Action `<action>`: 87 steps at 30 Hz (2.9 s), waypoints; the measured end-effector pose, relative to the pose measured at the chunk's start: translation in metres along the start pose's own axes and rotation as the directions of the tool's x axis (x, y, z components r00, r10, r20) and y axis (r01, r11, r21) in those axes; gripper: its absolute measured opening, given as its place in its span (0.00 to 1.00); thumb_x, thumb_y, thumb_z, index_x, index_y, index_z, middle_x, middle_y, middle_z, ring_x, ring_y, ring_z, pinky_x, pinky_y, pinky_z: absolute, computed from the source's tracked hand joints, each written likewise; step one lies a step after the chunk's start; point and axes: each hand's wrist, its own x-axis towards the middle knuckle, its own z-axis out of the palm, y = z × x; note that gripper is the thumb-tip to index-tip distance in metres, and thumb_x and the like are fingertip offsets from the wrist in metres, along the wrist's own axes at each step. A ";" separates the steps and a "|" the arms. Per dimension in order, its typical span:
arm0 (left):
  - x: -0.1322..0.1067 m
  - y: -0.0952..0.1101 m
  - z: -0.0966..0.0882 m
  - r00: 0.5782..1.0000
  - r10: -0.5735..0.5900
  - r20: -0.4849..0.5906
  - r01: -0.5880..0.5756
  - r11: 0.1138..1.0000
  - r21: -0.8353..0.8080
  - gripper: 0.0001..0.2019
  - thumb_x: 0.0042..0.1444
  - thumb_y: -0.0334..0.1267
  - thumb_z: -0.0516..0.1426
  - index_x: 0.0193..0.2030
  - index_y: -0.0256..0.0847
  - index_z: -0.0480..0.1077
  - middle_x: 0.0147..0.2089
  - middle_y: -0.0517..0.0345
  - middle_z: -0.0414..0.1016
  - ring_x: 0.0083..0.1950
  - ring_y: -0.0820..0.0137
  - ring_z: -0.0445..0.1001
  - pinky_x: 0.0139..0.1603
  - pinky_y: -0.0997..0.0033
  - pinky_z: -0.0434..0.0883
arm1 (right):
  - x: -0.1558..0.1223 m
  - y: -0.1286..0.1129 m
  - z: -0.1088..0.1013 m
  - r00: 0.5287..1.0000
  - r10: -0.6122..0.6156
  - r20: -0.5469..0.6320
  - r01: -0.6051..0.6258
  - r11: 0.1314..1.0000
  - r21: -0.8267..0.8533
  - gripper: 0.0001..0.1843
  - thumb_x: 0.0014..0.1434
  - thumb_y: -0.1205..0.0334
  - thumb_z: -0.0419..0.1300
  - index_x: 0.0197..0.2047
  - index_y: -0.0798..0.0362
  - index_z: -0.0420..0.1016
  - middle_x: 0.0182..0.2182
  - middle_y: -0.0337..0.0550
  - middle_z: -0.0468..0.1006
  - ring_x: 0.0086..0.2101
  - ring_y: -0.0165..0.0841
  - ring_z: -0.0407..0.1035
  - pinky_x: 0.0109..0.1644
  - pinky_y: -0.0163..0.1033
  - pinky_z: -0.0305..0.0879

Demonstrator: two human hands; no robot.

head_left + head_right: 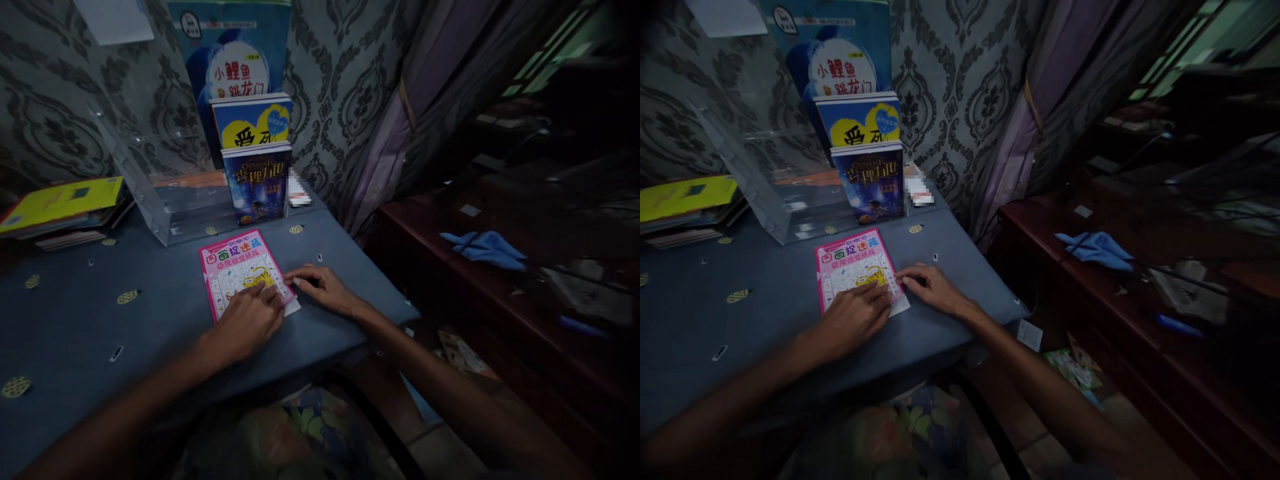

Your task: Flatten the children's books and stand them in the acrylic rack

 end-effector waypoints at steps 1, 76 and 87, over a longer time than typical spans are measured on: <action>0.000 0.000 0.000 1.000 -0.001 -0.002 0.001 1.000 -0.002 0.13 0.69 0.37 0.48 0.50 0.37 0.72 0.54 0.46 0.75 0.57 0.57 0.72 0.57 0.56 0.71 | -0.004 -0.002 0.000 1.000 0.007 -0.001 -0.007 1.000 -0.008 0.15 0.67 0.59 0.54 0.49 0.50 0.80 0.41 0.44 0.82 0.42 0.37 0.74 0.49 0.42 0.68; -0.028 -0.151 0.052 0.824 -0.354 -0.443 0.287 0.934 -0.213 0.11 0.66 0.35 0.52 0.53 0.40 0.68 0.57 0.46 0.74 0.56 0.60 0.76 0.57 0.59 0.73 | 0.140 -0.026 0.109 0.930 -0.195 0.311 0.325 0.831 -0.451 0.26 0.70 0.63 0.45 0.68 0.65 0.58 0.65 0.62 0.64 0.66 0.42 0.57 0.71 0.52 0.53; -0.026 -0.147 0.047 0.837 -0.415 -0.356 0.377 0.910 -0.174 0.12 0.67 0.40 0.51 0.52 0.39 0.70 0.60 0.44 0.73 0.56 0.57 0.76 0.54 0.58 0.75 | 0.127 0.043 0.029 0.994 -0.068 0.085 0.104 0.826 -0.553 0.24 0.69 0.64 0.46 0.66 0.53 0.64 0.62 0.52 0.71 0.61 0.41 0.66 0.69 0.58 0.54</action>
